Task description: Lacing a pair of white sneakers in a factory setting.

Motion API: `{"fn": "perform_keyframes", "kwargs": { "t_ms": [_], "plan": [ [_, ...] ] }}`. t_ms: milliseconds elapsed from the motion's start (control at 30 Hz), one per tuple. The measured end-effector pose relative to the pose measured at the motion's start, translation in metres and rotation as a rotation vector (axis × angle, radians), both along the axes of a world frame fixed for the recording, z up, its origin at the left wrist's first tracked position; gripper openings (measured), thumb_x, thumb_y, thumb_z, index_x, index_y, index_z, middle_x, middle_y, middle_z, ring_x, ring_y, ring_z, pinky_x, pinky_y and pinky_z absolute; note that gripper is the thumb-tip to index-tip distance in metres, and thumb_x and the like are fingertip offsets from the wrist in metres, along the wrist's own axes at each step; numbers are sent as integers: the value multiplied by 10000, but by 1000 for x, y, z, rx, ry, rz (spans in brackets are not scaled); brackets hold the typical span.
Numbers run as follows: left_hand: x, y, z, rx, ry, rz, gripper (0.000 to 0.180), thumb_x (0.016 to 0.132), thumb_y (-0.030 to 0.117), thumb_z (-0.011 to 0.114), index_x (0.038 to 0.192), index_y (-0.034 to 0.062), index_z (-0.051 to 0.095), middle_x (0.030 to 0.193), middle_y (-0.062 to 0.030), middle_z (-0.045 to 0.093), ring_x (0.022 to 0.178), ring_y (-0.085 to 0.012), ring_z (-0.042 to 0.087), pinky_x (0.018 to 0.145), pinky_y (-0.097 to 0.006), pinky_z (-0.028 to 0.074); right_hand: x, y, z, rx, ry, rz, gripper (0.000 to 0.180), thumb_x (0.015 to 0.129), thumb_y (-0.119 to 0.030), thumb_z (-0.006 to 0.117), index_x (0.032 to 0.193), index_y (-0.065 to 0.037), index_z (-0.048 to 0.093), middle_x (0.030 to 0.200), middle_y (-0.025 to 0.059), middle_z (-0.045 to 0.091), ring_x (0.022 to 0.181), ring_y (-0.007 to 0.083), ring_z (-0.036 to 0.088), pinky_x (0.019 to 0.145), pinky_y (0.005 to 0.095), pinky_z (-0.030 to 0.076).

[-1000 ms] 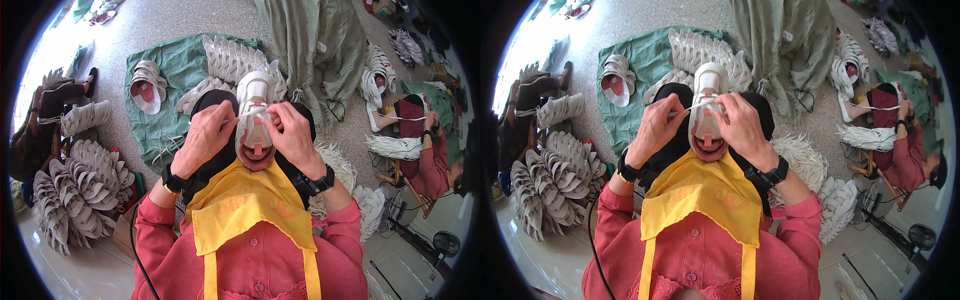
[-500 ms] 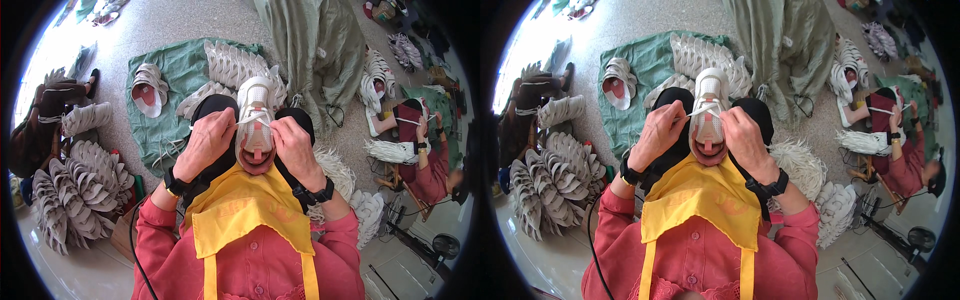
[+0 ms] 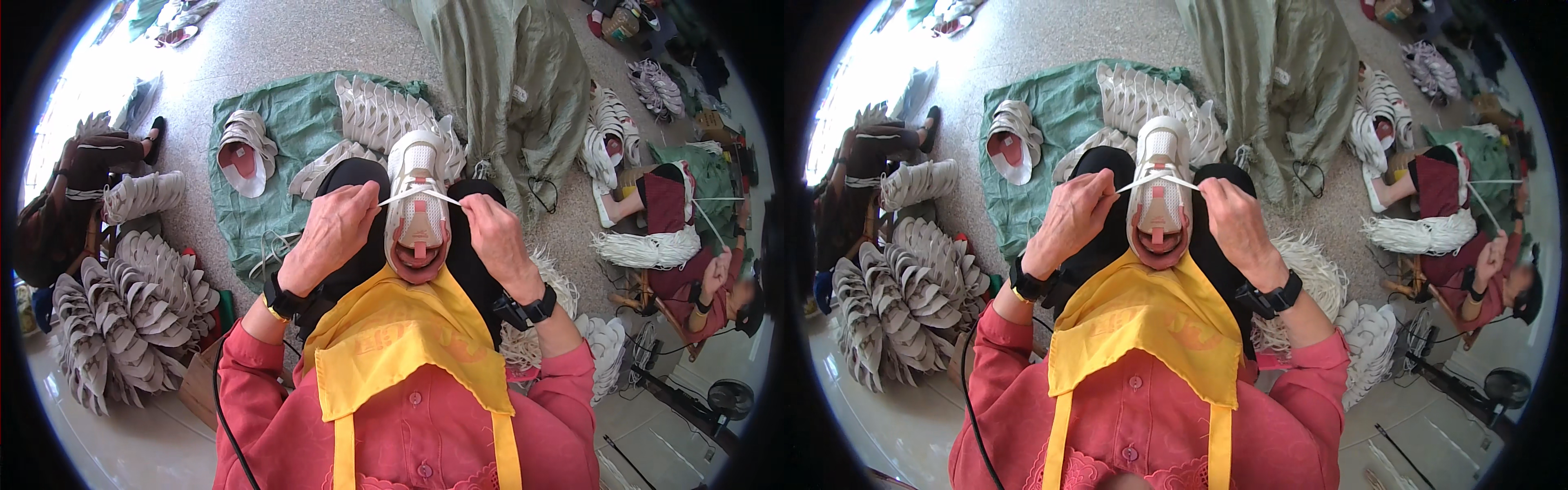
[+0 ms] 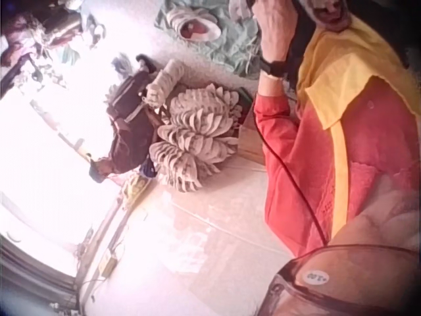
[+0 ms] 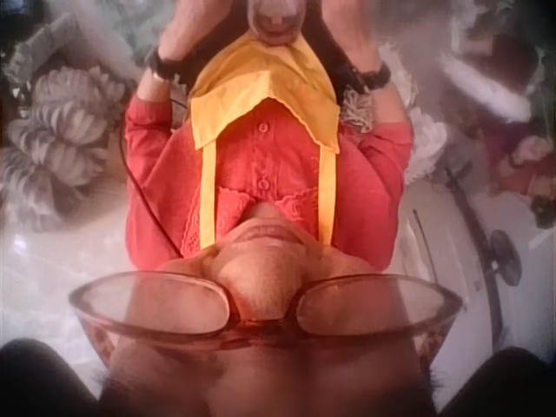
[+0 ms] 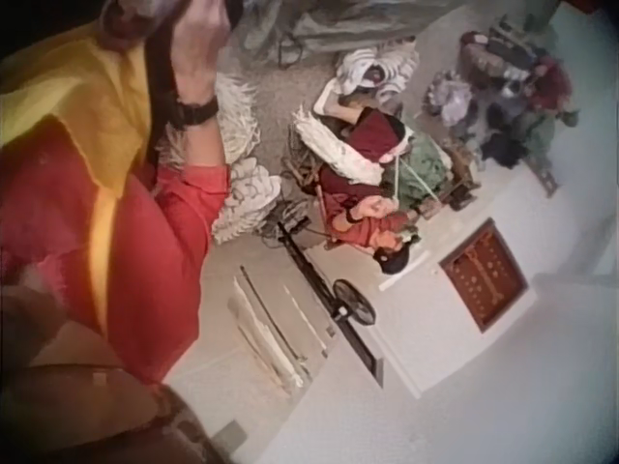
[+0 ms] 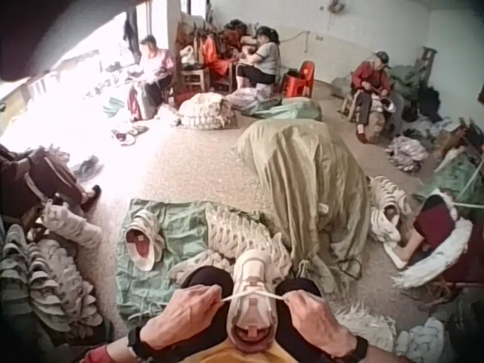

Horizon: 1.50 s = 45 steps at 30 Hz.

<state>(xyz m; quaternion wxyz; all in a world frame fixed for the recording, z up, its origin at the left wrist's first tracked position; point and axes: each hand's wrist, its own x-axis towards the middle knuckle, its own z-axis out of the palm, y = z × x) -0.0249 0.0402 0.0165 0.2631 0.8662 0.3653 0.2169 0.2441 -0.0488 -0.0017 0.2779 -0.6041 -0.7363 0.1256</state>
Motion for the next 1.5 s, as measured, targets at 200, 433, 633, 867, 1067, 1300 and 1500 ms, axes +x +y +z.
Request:
{"fn": "perform_keyframes", "kwargs": {
  "t_ms": [200, 433, 633, 867, 1067, 1300, 1500],
  "plan": [
    [-18, -3, 5, -20, 27, 67, 181, 894, 62, 688, 896, 23, 511, 749, -155, 598, 723, -390, 623, 617, -459, 469, 22, -20, 11, 40, 8, -149, 81, 931, 2, 644, 998, -27, 612, 897, 154, 670, 841, 360, 678, 708, 435, 538],
    [-52, -6, 9, -21, 108, 128, 159, 836, 27, 719, 879, 8, 567, 903, -130, 573, 915, -349, 584, 783, -447, 465, 62, -63, 9, -59, 15, -334, 75, 921, -6, 670, 988, -27, 645, 875, 154, 690, 792, 344, 692, 689, 408, 538],
    [-68, -2, 7, 102, 115, 249, 170, 812, -16, 720, 871, -8, 560, 929, -129, 515, 944, -336, 522, 822, -430, 442, 88, -92, 5, -64, -7, -461, 82, 918, 1, 675, 996, -17, 662, 874, 156, 692, 794, 317, 700, 699, 386, 537],
    [-109, 4, 5, 29, 181, 448, 107, 851, -6, 682, 862, 3, 575, 828, -139, 553, 844, -322, 562, 760, -427, 447, 129, -119, 8, -31, -110, -579, 82, 907, -8, 691, 987, -20, 679, 896, 146, 693, 821, 325, 693, 729, 392, 535],
    [-156, 20, 0, 114, 169, 612, 114, 885, 43, 683, 867, -12, 585, 738, -150, 615, 660, -310, 604, 623, -410, 459, 170, -144, 0, -15, -202, -663, 83, 915, -22, 690, 997, -27, 680, 897, 137, 680, 834, 310, 685, 745, 391, 531],
    [-216, 51, -12, 181, 75, 855, 128, 944, 109, 701, 921, -3, 642, 674, -66, 575, 621, -122, 517, 596, -318, 451, 223, -168, -13, -39, -161, -751, 73, 933, -29, 675, 1004, -11, 672, 872, 141, 696, 799, 264, 690, 737, 366, 532],
    [-292, 82, -38, 122, -194, 1012, 151, 1000, 163, 674, 962, 17, 670, 738, 14, 591, 658, -61, 487, 590, -259, 400, 257, -182, -24, -59, -117, -816, 70, 933, -34, 677, 994, -2, 666, 823, 134, 701, 754, 226, 696, 713, 345, 540]
  ]
}}
